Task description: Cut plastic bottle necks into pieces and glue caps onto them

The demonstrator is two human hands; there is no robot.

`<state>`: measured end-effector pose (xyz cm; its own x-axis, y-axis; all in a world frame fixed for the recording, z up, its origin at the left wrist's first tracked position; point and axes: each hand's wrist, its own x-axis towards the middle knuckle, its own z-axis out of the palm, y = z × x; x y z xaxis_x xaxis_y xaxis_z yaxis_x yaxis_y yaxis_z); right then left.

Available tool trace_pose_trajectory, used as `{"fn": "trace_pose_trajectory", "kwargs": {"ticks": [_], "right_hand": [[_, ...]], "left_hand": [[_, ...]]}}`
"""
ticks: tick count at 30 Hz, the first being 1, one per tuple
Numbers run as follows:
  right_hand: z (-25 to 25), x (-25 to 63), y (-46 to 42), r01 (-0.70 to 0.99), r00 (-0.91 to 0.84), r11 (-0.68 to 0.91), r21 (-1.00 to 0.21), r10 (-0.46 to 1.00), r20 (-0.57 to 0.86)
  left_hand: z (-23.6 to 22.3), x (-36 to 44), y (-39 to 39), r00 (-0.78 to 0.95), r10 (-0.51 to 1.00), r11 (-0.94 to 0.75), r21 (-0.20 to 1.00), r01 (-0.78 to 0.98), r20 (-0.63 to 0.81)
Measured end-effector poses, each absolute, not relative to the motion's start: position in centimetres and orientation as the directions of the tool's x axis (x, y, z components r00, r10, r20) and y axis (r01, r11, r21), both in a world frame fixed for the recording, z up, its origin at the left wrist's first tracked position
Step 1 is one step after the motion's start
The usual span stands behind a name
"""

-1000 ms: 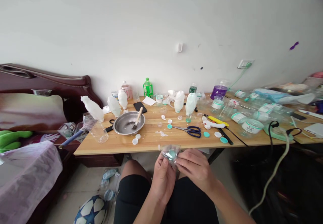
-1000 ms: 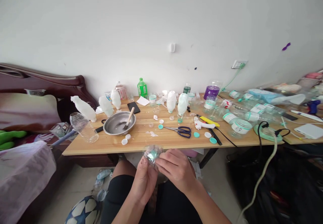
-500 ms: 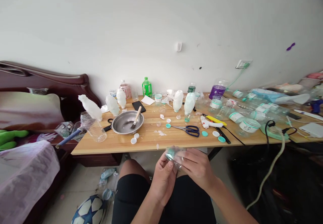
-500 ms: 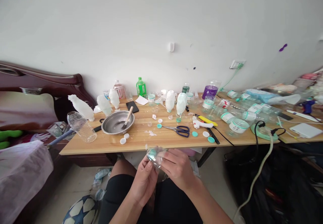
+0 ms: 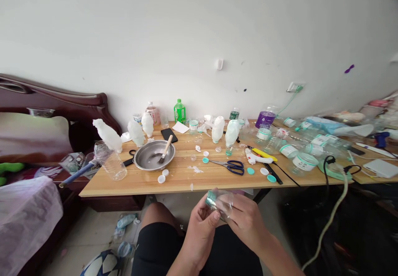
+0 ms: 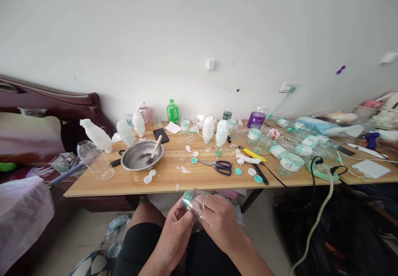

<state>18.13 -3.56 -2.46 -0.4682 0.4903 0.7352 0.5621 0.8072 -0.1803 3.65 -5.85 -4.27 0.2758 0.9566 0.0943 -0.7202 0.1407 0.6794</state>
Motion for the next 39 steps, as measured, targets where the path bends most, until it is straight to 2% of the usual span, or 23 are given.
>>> {"fn": "trace_pose_trajectory", "kwargs": {"ticks": [4, 12, 15, 18, 21, 23, 25, 27, 31, 34, 37, 39], "right_hand": [[-2.8, 18.5, -4.1, 0.562, -0.422, 0.802, -0.202, 0.488, 0.764], [-2.9, 18.7, -4.7, 0.529, -0.401, 0.827, -0.191, 0.442, 0.802], [-2.9, 18.6, -5.1, 0.537, -0.384, 0.826, -0.171, 0.419, 0.823], [-3.2, 18.6, -5.6, 0.623, -0.214, 0.754, -0.207, 0.419, 0.882], [-3.0, 18.7, -5.5, 0.666, 0.013, 0.665, -0.338, 0.442, 0.897], [-2.6, 18.8, -5.3, 0.639, -0.039, 0.686, -0.349, 0.482, 0.875], [-2.1, 18.9, -5.1, 0.601, -0.158, 0.735, -0.314, 0.494, 0.855], [-1.7, 18.9, -5.1, 0.583, -0.197, 0.757, -0.293, 0.483, 0.853], [-1.7, 18.5, -5.6, 0.607, -0.154, 0.742, -0.285, 0.462, 0.874], [-2.1, 18.3, -5.8, 0.623, -0.121, 0.727, -0.289, 0.455, 0.882], [-2.3, 18.1, -5.8, 0.621, -0.083, 0.720, -0.311, 0.455, 0.887], [-2.2, 17.9, -5.7, 0.625, -0.061, 0.710, -0.325, 0.460, 0.886]], "left_hand": [[-3.5, 3.8, -6.6, 0.270, 0.958, 0.128, 0.689, -0.713, 0.101], [-3.0, 4.8, -7.7, 0.225, 0.974, 0.174, 0.593, -0.786, 0.013], [-3.0, 4.9, -7.8, 0.218, 0.976, 0.170, 0.551, -0.817, 0.022], [-3.2, 4.8, -7.8, 0.205, 0.978, 0.157, 0.521, -0.839, 0.035], [-3.3, 4.5, -7.9, 0.216, 0.976, 0.175, 0.563, -0.808, 0.006], [-3.4, 4.4, -7.9, 0.220, 0.976, 0.176, 0.619, -0.766, -0.006], [-3.5, 4.3, -7.9, 0.213, 0.977, 0.163, 0.672, -0.723, -0.009], [-3.8, 4.2, -7.8, 0.206, 0.979, 0.147, 0.716, -0.683, -0.005], [-4.5, 3.7, -7.8, 0.212, 0.977, 0.099, 0.793, -0.602, 0.039], [-4.7, 3.5, -8.0, 0.231, 0.967, 0.055, 0.805, -0.591, 0.104], [-4.7, 3.6, -8.4, 0.146, 0.981, -0.021, 0.815, -0.579, 0.130], [-5.0, 3.8, -8.7, 0.070, 0.992, -0.054, 0.867, -0.496, 0.102]]}}
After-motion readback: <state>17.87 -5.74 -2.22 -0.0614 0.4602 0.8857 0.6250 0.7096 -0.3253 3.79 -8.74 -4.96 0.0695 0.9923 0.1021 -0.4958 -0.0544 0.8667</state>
